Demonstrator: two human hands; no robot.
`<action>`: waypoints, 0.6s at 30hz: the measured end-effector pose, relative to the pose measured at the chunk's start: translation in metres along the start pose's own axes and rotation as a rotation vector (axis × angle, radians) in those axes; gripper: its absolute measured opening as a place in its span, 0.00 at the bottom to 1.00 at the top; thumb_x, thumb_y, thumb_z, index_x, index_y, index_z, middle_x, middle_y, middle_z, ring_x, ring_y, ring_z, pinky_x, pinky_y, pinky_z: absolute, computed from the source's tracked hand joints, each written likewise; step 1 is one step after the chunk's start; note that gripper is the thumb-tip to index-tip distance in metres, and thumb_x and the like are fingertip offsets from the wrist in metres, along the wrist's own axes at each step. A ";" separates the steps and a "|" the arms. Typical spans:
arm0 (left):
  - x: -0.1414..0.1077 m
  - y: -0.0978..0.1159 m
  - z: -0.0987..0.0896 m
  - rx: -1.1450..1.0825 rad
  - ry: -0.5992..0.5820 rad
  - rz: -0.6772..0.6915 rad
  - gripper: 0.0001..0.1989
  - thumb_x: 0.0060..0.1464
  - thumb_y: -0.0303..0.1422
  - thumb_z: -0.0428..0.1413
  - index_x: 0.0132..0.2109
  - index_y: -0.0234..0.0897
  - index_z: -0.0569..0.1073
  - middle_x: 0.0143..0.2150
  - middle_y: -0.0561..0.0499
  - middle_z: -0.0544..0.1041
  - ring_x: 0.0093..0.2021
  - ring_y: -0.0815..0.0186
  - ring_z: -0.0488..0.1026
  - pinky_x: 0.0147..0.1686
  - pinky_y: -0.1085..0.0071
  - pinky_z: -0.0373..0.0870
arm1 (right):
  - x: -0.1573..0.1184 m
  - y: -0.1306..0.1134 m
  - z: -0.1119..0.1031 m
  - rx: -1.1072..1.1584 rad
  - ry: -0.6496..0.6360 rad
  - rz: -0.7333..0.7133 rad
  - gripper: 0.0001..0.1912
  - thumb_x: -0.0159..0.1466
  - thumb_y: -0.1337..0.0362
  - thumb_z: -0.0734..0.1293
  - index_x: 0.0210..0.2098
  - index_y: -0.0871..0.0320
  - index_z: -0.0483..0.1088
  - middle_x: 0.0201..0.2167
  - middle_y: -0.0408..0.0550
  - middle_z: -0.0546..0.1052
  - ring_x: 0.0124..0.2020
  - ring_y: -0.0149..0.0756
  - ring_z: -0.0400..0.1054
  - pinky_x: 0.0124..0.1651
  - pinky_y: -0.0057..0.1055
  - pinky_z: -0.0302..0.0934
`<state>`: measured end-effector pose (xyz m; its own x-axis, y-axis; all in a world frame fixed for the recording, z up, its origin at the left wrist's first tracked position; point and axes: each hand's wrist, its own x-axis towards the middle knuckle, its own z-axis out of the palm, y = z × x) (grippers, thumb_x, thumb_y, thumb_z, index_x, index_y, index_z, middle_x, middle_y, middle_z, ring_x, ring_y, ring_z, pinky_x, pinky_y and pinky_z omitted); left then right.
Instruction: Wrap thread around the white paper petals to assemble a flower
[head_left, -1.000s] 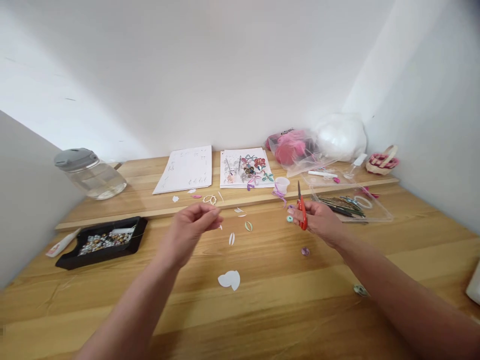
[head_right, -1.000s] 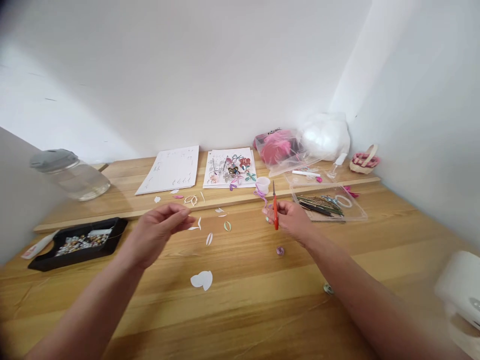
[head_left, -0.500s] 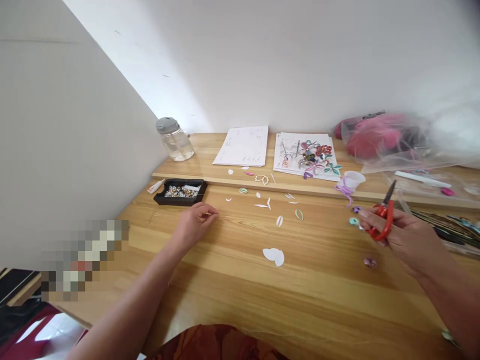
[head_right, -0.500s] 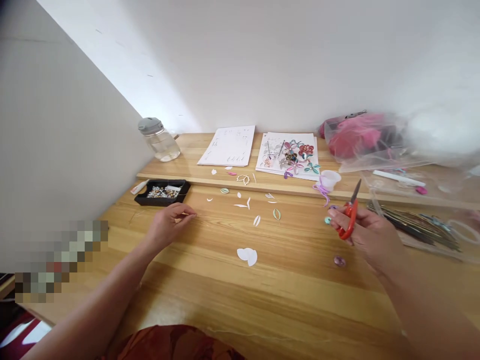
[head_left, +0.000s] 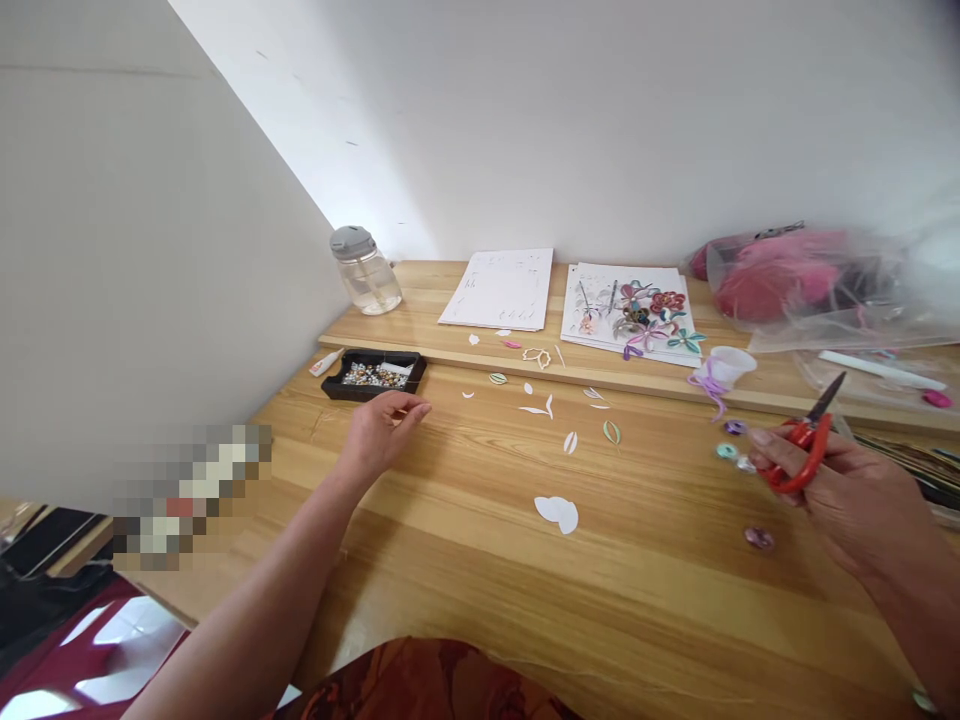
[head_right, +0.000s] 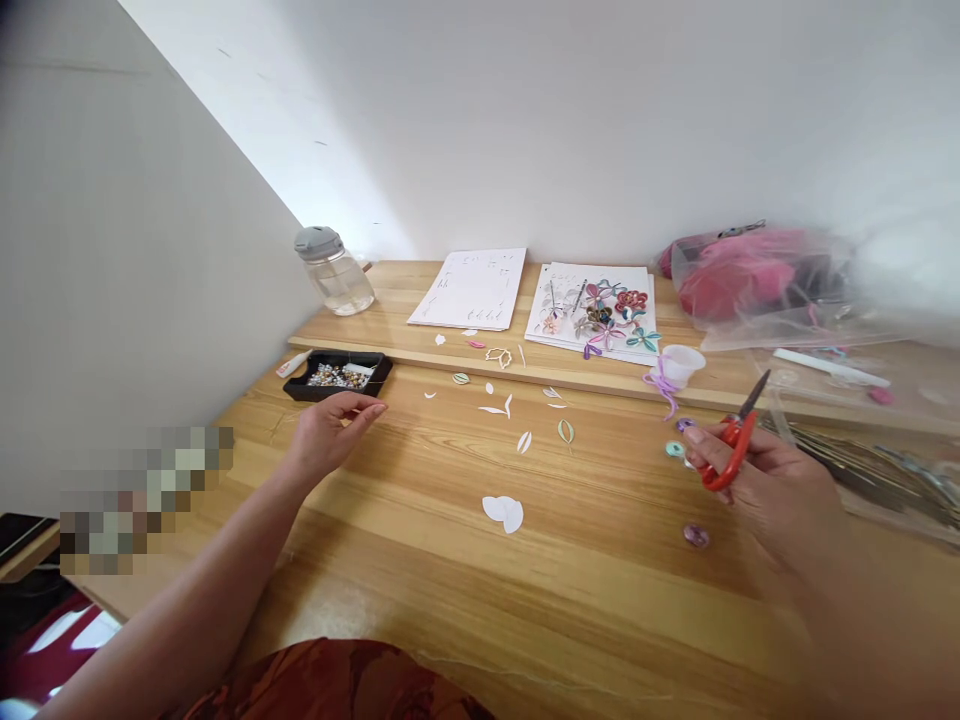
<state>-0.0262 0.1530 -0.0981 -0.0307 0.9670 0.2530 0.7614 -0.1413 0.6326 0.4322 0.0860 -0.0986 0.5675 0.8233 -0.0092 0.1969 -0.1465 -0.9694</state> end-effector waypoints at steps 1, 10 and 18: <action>0.000 0.002 -0.001 0.003 0.002 -0.036 0.15 0.56 0.45 0.57 0.37 0.39 0.81 0.37 0.50 0.82 0.36 0.63 0.75 0.38 0.71 0.69 | 0.001 0.002 0.000 0.042 -0.008 0.026 0.25 0.39 0.47 0.80 0.26 0.58 0.75 0.22 0.45 0.70 0.21 0.28 0.58 0.17 0.24 0.49; 0.000 -0.002 0.006 -0.190 -0.037 -0.063 0.17 0.58 0.40 0.52 0.47 0.35 0.79 0.42 0.46 0.82 0.45 0.61 0.78 0.46 0.69 0.70 | 0.009 0.013 -0.006 0.124 -0.012 0.056 0.26 0.36 0.51 0.82 0.28 0.59 0.76 0.23 0.45 0.71 0.22 0.28 0.60 0.17 0.22 0.50; 0.000 0.000 0.004 -0.119 -0.014 -0.121 0.18 0.54 0.44 0.57 0.45 0.38 0.80 0.42 0.48 0.82 0.36 0.63 0.76 0.38 0.70 0.69 | 0.003 0.003 -0.002 0.138 -0.015 0.068 0.22 0.38 0.55 0.82 0.27 0.58 0.74 0.23 0.46 0.71 0.22 0.29 0.59 0.19 0.26 0.48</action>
<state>-0.0234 0.1536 -0.1015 -0.1075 0.9813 0.1598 0.6706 -0.0471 0.7403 0.4360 0.0868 -0.1014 0.5637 0.8223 -0.0783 0.0462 -0.1260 -0.9909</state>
